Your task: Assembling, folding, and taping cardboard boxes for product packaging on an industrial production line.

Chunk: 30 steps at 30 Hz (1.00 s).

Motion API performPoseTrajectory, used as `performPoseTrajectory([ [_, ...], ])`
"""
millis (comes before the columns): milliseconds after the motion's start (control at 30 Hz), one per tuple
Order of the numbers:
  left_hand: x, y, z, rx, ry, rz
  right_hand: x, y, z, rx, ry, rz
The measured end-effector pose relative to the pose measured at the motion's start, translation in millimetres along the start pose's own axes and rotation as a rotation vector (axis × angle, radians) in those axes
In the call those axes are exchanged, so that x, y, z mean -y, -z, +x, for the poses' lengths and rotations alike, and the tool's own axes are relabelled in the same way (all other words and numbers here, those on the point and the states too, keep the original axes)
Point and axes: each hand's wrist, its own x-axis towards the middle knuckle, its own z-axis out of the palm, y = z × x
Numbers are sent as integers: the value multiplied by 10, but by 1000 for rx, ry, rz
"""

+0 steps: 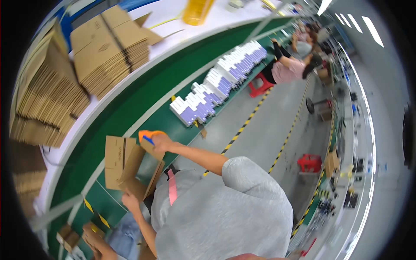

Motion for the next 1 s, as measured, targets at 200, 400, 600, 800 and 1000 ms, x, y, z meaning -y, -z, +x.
performPoseTrajectory([
  [200, -412, -251, 268, -44, -108, 248, 77, -409, -418, -233, -76, -243],
  [400, -558, -1320, 198, -79, -40, 544, -29, -783, -505, -195, -52, -243],
  [600, -968, -617, 198, 541, 125, 342, -794, -845, -167, 8, 0, 699],
  [800, -677, -3, 236, 956, -333, -54, -533, -739, -110, 69, -315, 294],
  [1000, -426, -150, 135, 671, -352, -94, -558, -754, -103, 80, -267, 132],
])
